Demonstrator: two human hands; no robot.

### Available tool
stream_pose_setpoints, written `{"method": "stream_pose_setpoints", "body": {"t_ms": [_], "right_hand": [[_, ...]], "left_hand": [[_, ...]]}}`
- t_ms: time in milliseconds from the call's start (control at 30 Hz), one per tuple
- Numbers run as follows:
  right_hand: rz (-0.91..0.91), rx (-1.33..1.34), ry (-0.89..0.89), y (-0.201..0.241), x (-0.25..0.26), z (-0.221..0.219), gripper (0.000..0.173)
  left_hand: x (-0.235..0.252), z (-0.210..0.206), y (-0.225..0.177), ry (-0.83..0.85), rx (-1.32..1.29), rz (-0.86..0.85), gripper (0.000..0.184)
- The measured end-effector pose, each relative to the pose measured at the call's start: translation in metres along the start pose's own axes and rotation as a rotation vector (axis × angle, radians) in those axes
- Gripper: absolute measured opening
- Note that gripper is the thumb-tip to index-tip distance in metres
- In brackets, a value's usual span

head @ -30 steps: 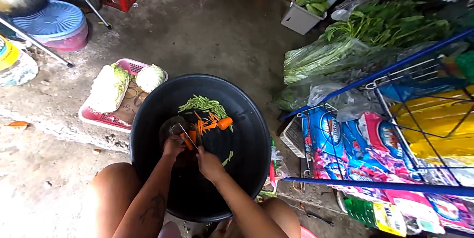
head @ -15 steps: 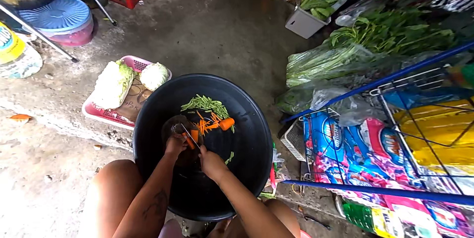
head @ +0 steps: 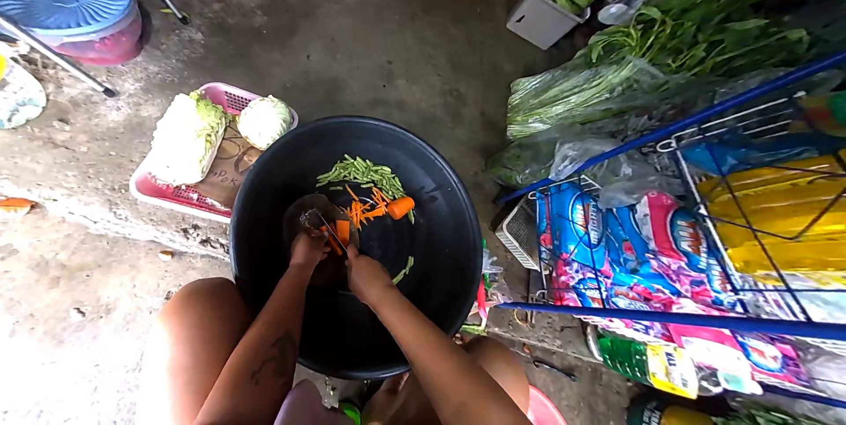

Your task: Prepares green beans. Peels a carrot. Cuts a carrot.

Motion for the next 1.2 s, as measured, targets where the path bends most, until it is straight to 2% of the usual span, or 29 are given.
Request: {"method": "stream_pose_setpoints", "body": {"t_ms": [267, 500, 600, 733, 800, 867, 933, 1000, 1067, 1200], "right_hand": [[0.022, 0.064, -0.046, -0.011, 0.018, -0.024, 0.046], [0.037, 0.076, -0.037, -0.013, 0.023, -0.026, 0.046], [0.156, 0.186, -0.06, -0.026, 0.026, -0.02, 0.046], [0.286, 0.359, -0.188, -0.038, 0.02, -0.005, 0.042], [0.267, 0.43, -0.208, -0.044, 0.014, -0.001, 0.042], [0.21, 0.525, -0.231, -0.054, 0.008, 0.0, 0.043], [0.114, 0.595, -0.252, -0.065, 0.003, 0.003, 0.044], [-0.001, 0.596, -0.223, -0.072, 0.001, 0.008, 0.045], [-0.068, 0.549, -0.176, -0.075, 0.0, 0.011, 0.045], [-0.093, 0.492, -0.126, -0.073, 0.002, 0.012, 0.047]], "left_hand": [[-0.001, 0.002, -0.004, -0.048, 0.213, -0.055, 0.036], [0.0, 0.005, -0.004, -0.057, 0.303, -0.073, 0.038], [0.0, 0.001, -0.006, -0.062, 0.29, -0.098, 0.037], [-0.001, -0.006, 0.0, -0.056, 0.31, -0.135, 0.037], [-0.003, -0.008, -0.002, -0.053, 0.328, -0.15, 0.035], [-0.007, -0.007, -0.009, -0.086, 0.457, -0.211, 0.035], [-0.012, -0.007, -0.016, -0.141, 0.555, -0.243, 0.043], [-0.01, -0.009, -0.02, -0.191, 0.599, -0.228, 0.055], [-0.008, -0.014, -0.024, -0.213, 0.625, -0.252, 0.054], [-0.01, -0.034, -0.036, -0.199, 0.67, -0.295, 0.055]]}}
Point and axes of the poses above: each hand's wrist, its own x-axis towards the middle knuckle, its own z-axis out of the back of the hand, y = z × x, the point moved 5 cm from there along x, towards the middle knuckle, and after that the axes turned 4 degrees about x, right-handed, at the moved point
